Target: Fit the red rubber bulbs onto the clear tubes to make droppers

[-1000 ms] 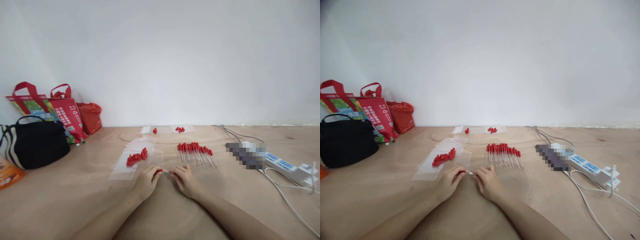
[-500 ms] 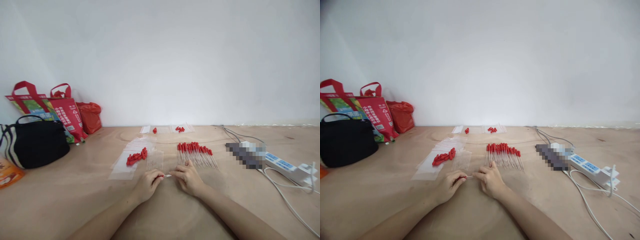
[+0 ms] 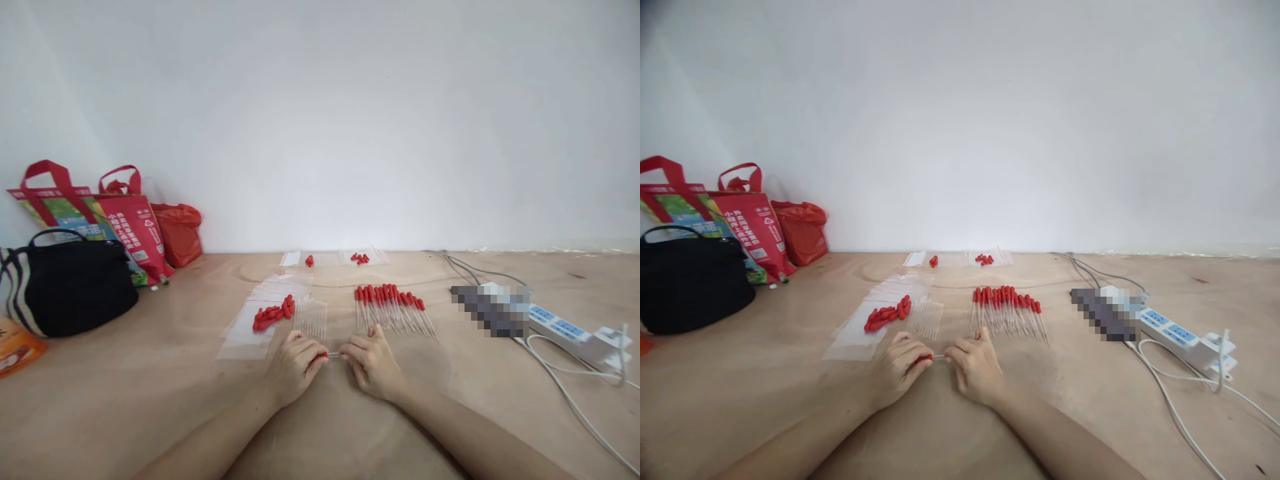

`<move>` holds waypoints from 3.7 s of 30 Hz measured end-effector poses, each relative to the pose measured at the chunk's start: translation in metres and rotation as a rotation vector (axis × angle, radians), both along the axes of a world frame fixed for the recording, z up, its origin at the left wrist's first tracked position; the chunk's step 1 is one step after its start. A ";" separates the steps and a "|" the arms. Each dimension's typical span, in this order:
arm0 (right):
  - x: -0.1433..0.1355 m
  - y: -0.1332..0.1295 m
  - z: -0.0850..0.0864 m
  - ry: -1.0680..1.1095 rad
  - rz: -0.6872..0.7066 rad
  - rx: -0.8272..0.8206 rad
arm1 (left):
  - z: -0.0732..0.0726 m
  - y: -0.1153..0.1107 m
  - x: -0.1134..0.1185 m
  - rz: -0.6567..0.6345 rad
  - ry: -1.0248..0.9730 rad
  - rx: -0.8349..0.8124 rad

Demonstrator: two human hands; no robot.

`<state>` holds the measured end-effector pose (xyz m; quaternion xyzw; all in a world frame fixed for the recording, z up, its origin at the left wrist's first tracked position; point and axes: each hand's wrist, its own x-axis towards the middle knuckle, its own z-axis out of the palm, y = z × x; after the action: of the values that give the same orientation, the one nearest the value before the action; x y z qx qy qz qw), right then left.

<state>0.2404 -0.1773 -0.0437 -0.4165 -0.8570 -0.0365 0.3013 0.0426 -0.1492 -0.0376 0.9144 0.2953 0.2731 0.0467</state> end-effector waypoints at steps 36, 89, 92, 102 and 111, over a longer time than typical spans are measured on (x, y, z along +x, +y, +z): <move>0.039 0.076 0.012 0.224 -0.905 -0.278 | 0.001 0.045 -0.041 0.661 0.074 0.147; 0.010 0.021 -0.014 0.196 -0.181 -0.047 | -0.001 0.025 -0.008 0.207 -0.232 0.105; 0.022 0.013 -0.014 0.188 -0.177 -0.041 | -0.001 0.019 -0.002 0.155 -0.212 0.050; 0.006 0.009 -0.004 0.210 -0.122 -0.090 | -0.001 0.015 0.001 0.076 -0.152 -0.005; -0.001 0.006 -0.001 0.161 -0.061 -0.104 | -0.004 0.016 0.001 0.069 -0.143 0.013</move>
<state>0.2391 -0.1712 -0.0444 -0.4589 -0.8178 0.0325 0.3458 0.0434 -0.1336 -0.0411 0.8820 0.3208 0.3412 0.0524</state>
